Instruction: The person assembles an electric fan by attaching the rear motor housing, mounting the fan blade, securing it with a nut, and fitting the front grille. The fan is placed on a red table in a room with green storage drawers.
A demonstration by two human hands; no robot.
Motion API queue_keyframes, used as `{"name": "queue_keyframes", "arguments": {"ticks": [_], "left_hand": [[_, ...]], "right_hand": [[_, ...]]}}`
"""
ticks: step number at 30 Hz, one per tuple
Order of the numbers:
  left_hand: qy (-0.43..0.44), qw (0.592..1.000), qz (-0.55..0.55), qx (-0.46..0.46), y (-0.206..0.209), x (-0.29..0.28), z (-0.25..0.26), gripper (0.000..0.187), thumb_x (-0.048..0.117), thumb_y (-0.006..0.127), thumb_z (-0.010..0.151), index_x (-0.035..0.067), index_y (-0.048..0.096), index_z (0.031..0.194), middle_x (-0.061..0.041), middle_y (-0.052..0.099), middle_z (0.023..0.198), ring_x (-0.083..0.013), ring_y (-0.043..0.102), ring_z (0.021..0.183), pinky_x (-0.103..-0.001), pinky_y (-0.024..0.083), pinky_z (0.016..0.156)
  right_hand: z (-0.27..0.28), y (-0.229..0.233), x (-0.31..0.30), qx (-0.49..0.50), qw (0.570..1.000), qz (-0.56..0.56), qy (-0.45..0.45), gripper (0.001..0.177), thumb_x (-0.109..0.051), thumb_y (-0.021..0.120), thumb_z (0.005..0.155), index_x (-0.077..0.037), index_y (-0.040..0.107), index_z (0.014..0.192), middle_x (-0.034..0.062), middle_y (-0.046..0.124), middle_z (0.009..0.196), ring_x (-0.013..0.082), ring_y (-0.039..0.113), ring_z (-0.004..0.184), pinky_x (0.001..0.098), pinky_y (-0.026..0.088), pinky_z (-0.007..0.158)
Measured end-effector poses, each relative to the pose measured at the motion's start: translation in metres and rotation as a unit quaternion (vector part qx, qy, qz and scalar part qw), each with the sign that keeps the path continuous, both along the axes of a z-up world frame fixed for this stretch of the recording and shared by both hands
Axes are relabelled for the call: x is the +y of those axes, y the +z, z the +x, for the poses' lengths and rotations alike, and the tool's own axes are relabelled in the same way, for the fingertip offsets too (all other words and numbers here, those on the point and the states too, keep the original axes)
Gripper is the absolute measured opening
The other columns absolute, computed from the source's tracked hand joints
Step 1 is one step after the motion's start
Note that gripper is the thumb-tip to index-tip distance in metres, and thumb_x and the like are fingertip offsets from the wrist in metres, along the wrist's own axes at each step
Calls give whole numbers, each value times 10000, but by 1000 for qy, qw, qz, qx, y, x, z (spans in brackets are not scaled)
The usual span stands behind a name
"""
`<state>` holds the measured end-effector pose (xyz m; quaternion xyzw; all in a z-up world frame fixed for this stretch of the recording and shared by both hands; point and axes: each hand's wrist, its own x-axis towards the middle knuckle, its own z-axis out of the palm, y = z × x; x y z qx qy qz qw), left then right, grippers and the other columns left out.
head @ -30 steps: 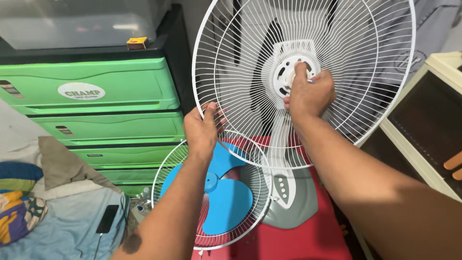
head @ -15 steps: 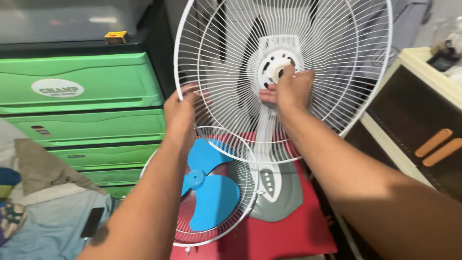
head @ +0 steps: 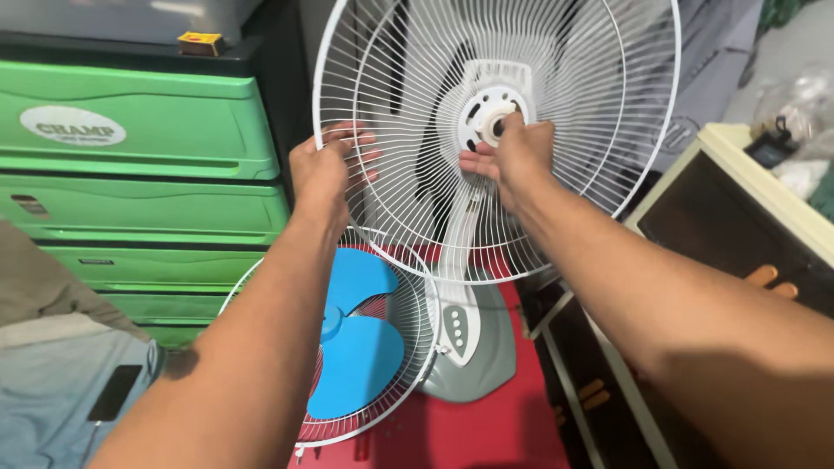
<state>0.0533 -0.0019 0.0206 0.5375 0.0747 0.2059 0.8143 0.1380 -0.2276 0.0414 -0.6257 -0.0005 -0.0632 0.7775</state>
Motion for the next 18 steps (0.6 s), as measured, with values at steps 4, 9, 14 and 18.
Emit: {"name": "queue_keyframes", "arguments": {"ticks": [4,9,14,18], "left_hand": [[4,1000,0,-10,-1,0,4,304,-5,461,926,21,707,1104,-125,782,989,-235,782,848,-364,632,678],[15,1000,1,-12,1,-3,11,306,0,469,921,32,717,1097,-112,787,983,-215,778,840,-344,624,678],[16,1000,8,-9,0,4,21,326,0,446,920,29,708,1112,-108,780,985,-216,773,854,-347,622,691],[15,1000,-5,-14,-8,7,31,334,-3,447,925,21,708,1131,-119,776,1032,-225,767,899,-354,626,724]], "right_hand": [[9,-3,-3,-20,999,-11,28,422,-213,395,1020,174,425,1185,269,593,924,415,757,737,464,655,616],[25,-5,-6,-28,998,-32,37,437,-209,373,1025,197,412,1181,263,593,939,429,753,754,466,658,641],[42,-8,0,-12,999,-14,51,424,-198,383,1015,197,401,1167,287,595,954,433,758,766,476,657,648],[53,-11,5,-30,998,-10,59,387,-168,408,993,180,404,1164,302,598,954,443,746,766,490,694,626]]}}
